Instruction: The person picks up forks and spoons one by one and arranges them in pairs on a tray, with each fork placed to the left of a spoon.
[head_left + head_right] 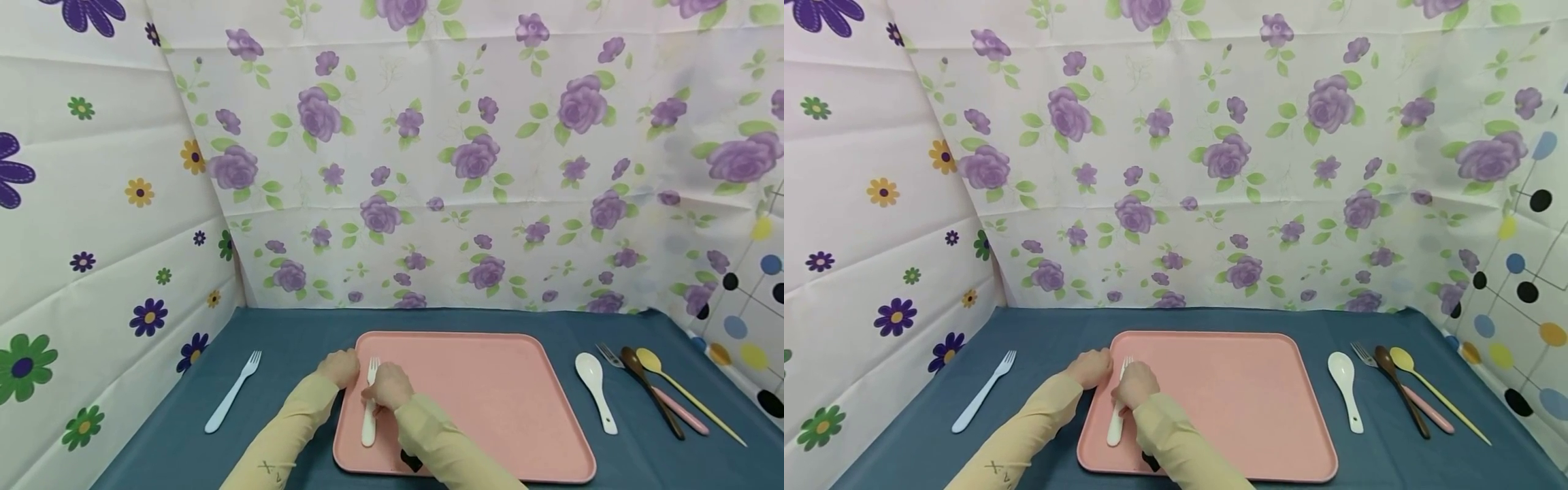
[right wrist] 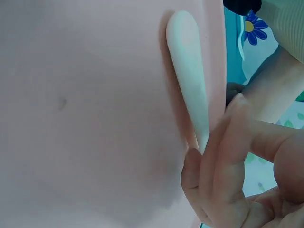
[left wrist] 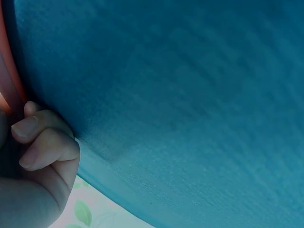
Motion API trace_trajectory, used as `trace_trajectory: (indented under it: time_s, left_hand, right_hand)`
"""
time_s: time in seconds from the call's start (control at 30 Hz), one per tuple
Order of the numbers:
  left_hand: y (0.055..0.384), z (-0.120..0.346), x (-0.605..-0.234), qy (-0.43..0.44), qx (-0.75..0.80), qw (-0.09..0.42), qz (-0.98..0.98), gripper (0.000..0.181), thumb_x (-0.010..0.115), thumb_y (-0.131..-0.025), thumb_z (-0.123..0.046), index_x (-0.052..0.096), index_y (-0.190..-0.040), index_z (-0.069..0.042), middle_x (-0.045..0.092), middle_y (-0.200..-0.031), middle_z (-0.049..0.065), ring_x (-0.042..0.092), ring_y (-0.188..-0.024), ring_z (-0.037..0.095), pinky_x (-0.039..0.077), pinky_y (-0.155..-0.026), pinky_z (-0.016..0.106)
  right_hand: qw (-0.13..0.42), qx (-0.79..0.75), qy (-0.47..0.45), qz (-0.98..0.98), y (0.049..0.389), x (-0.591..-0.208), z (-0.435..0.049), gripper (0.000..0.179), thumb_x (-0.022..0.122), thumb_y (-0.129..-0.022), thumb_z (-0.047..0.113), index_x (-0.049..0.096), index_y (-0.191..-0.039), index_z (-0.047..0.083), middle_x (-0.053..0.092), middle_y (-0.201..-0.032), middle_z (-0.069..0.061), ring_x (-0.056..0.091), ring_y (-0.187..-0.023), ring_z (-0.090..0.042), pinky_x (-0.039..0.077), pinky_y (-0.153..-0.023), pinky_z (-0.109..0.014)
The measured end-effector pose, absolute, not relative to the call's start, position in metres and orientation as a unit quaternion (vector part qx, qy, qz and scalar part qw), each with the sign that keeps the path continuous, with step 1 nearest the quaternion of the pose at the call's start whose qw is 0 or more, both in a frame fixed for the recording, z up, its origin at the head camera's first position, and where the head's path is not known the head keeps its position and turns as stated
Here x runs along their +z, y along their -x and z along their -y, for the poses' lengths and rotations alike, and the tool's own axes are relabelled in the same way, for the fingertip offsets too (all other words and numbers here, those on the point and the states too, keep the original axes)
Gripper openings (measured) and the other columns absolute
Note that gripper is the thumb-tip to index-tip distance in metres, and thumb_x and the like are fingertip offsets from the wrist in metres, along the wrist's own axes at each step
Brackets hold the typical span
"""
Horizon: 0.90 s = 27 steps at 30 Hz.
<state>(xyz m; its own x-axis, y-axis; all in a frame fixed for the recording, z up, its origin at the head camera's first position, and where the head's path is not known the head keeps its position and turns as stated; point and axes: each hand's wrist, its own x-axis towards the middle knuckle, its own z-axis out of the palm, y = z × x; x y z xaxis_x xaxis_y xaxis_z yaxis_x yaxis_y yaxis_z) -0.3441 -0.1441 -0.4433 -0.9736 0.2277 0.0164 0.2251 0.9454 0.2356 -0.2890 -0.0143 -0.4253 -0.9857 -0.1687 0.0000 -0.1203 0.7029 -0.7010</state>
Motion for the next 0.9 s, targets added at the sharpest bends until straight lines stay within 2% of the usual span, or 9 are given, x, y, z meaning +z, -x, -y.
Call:
trace_trajectory:
  time_s: [0.37, 0.7, 0.9]
  left_hand:
    - [0.345, 0.142, -0.443, -0.119, 0.121, 0.014, -0.985, 0.021, 0.045, -0.094, -0.01, 0.055, -0.099, 0.007, 0.056, -0.08, 0.019, 0.059, -0.075, 0.035, 0.046, -0.059, 0.042]
    - [0.347, 0.143, -0.443, -0.115, 0.125, 0.024, -0.985, 0.022, 0.042, -0.095, -0.01, 0.054, -0.102, 0.007, 0.057, -0.086, 0.021, 0.058, -0.079, 0.037, 0.047, -0.063, 0.044]
    - [0.343, 0.144, -0.441, -0.116, 0.125, 0.028, -0.985, 0.021, 0.042, -0.094, -0.008, 0.053, -0.102, 0.008, 0.056, -0.084, 0.02, 0.058, -0.077, 0.036, 0.047, -0.061, 0.042]
  right_hand:
    - [0.059, -0.392, 0.066, -0.916, 0.289, -0.408, -0.007, 0.026, 0.071, -0.077, 0.007, 0.055, -0.057, 0.002, 0.047, -0.04, -0.002, 0.05, -0.036, -0.013, 0.043, -0.041, -0.025]
    - [0.091, -0.412, 0.039, -0.906, 0.304, -0.403, -0.044, 0.018, 0.066, -0.079, 0.006, 0.059, -0.067, -0.006, 0.051, -0.043, -0.008, 0.051, -0.035, -0.014, 0.047, -0.042, -0.028]
    - [0.087, -0.378, 0.052, -0.92, 0.312, -0.401, -0.071, 0.023, 0.067, -0.078, 0.01, 0.059, -0.061, -0.003, 0.054, -0.047, -0.009, 0.047, -0.037, -0.014, 0.042, -0.04, -0.026]
